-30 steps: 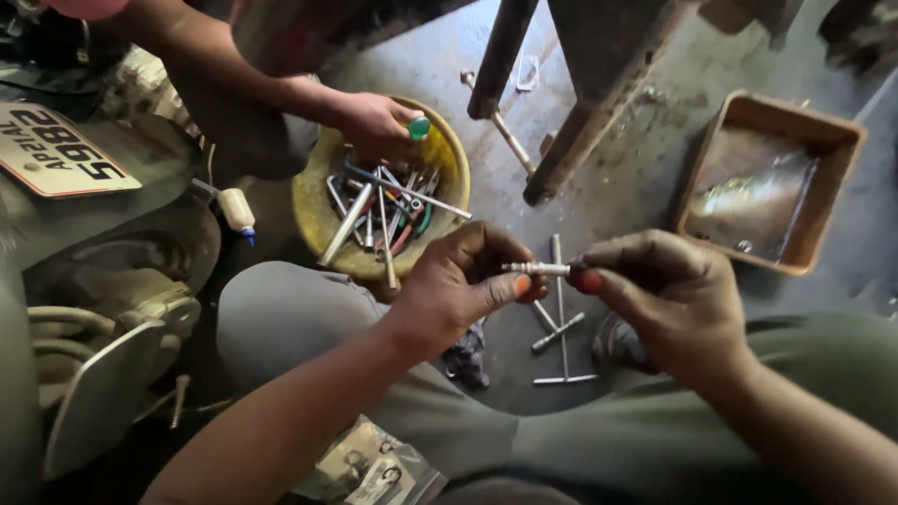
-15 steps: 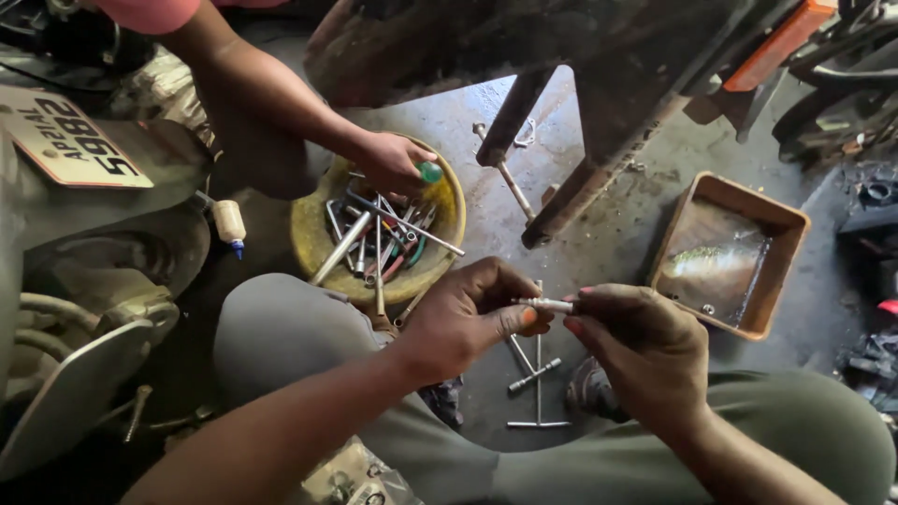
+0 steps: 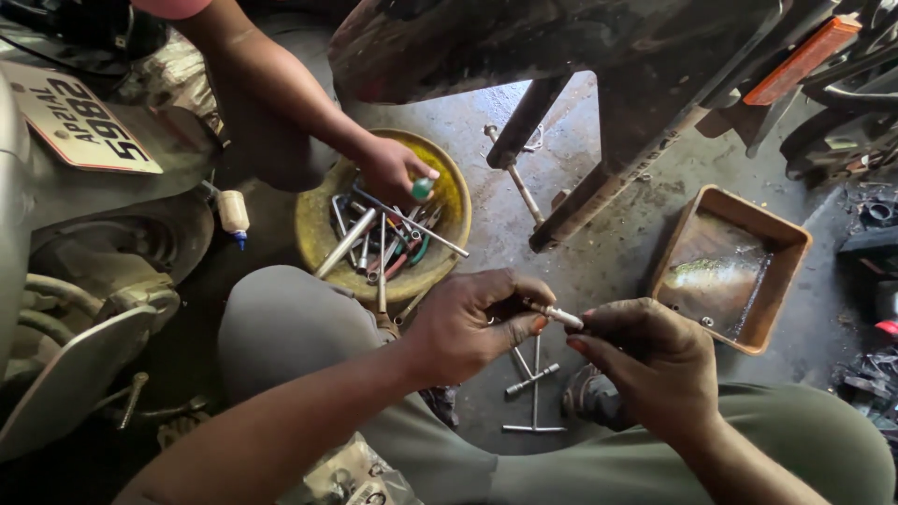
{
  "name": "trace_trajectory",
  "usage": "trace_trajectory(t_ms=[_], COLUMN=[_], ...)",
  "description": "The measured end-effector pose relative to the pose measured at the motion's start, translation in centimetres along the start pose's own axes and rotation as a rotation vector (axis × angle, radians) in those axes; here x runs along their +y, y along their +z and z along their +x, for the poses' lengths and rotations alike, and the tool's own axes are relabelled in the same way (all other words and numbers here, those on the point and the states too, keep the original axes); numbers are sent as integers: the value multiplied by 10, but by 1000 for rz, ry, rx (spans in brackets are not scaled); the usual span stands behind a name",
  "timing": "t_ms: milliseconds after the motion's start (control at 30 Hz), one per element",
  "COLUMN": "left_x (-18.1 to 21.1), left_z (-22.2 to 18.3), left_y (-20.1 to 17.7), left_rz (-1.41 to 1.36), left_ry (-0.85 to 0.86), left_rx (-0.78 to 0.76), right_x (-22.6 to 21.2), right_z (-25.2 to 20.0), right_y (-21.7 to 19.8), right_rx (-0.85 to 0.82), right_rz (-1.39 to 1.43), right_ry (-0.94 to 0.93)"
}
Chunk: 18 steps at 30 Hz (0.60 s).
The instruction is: The recorder unpacks a new spark plug from its plastic packaging and prepares it for installation in a motorcycle.
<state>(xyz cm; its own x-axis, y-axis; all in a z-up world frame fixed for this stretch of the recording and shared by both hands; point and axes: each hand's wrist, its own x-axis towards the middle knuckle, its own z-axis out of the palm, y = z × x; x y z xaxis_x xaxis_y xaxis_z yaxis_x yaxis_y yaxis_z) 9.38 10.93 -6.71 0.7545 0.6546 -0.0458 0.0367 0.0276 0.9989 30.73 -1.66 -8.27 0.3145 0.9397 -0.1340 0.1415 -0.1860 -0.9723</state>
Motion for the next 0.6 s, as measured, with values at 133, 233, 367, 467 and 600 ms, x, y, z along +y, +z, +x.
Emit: trace_trajectory(t_ms=[133,233,367,467,600], left_x=[8,10,7,7,12], left_z=[2,3,5,4,4], left_y=[-4,-8,-11,-12,-18], left_rz=[115,157,202,193,244], left_ry=[40,76,83,60,186], left_rx=[-1,-44,-99,-117,-168], right_x=[0,-5,0,-5,1], right_z=[0,1,-1,1,-2], right_y=[2,2,-2,-1,-1], right_rx=[-14,-43,-110,-98,-171], right_rz=[-9,8,-58,-101,3], right_ry=[-9,-23,-25,56,36])
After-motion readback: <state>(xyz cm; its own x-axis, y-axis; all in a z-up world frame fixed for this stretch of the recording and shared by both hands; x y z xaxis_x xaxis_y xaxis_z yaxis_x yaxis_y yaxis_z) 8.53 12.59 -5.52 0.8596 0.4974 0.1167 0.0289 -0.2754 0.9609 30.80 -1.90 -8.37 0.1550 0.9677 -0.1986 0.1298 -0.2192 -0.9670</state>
